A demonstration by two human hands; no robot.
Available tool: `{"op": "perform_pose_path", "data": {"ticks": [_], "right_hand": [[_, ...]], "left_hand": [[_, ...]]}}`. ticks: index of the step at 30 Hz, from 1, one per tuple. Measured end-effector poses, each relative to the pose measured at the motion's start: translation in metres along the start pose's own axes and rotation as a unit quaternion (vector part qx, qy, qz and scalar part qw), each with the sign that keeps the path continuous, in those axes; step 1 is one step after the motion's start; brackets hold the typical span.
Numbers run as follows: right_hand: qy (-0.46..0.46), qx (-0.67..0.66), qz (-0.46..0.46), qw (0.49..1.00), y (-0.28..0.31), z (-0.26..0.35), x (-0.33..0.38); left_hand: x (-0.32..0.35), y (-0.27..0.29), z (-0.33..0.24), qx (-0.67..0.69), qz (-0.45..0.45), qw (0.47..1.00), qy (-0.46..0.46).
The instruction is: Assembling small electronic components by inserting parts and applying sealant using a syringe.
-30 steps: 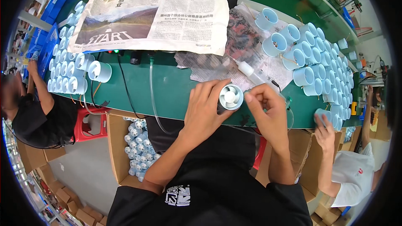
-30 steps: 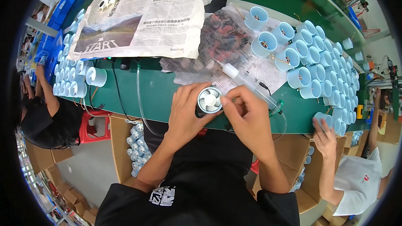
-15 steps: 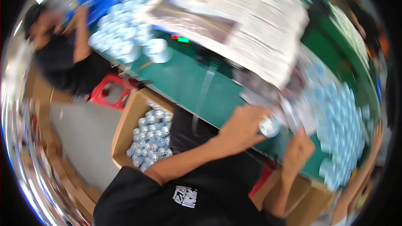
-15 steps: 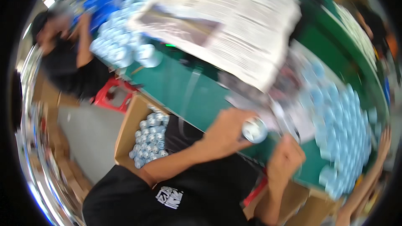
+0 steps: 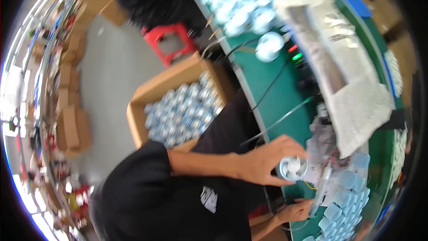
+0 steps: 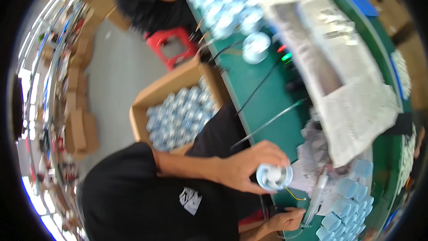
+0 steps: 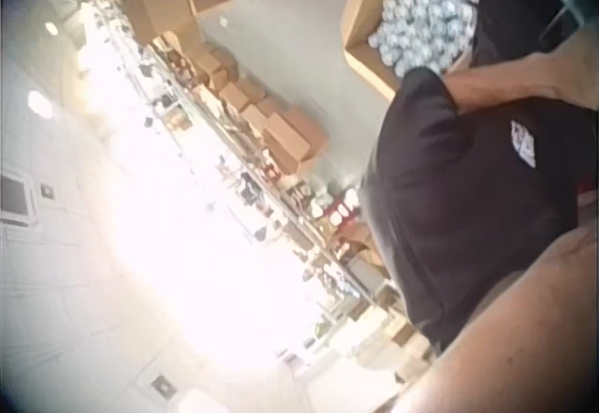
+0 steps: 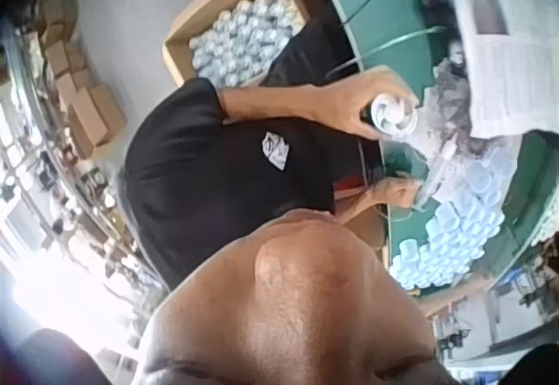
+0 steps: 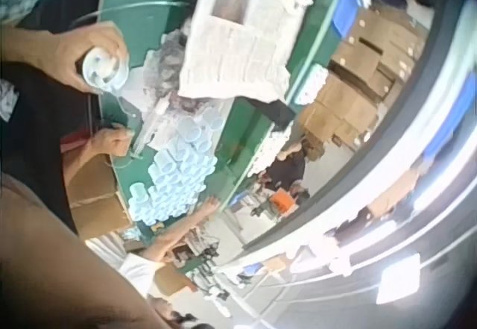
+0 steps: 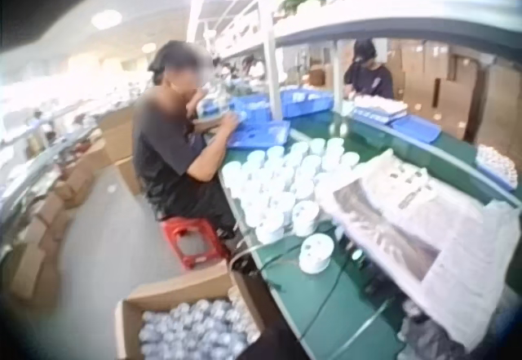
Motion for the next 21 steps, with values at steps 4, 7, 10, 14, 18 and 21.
{"op": "perform_pose_path", "data": {"ticks": [4,7,10,14,18,21], "right_hand": [[-0.014,0.014,-0.010,1.000,0.004,0.005,-0.007],[-0.023,0.028,-0.001,0.999,0.000,0.003,-0.006],[-0.003,0.057,0.013,0.998,-0.003,0.004,-0.005],[0.000,0.090,0.021,0.996,-0.005,0.001,-0.003],[-0.002,0.112,0.002,0.994,-0.001,-0.001,-0.003],[0.046,0.143,0.020,0.988,-0.008,0.007,-0.004]], "left_hand": [[0.060,0.078,0.014,-0.155,0.001,0.984,0.083],[0.167,0.144,0.064,-0.302,0.016,0.910,0.283],[0.316,0.215,0.113,-0.383,-0.149,0.773,0.484],[0.416,0.269,0.149,-0.438,-0.254,0.630,0.589],[0.390,0.262,0.213,-0.340,-0.275,0.668,0.602],[0.362,0.257,0.268,-0.427,-0.208,0.665,0.576]]}}
Point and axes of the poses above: each hand's wrist, its own x-axis away from the middle knuckle, its own y-axis out of the back of the hand, z = x × y, the point moved 10 cm from there along -x, towards the middle knuckle, and after that the axes turned 12 degrees about -x, right-handed, at the moved point
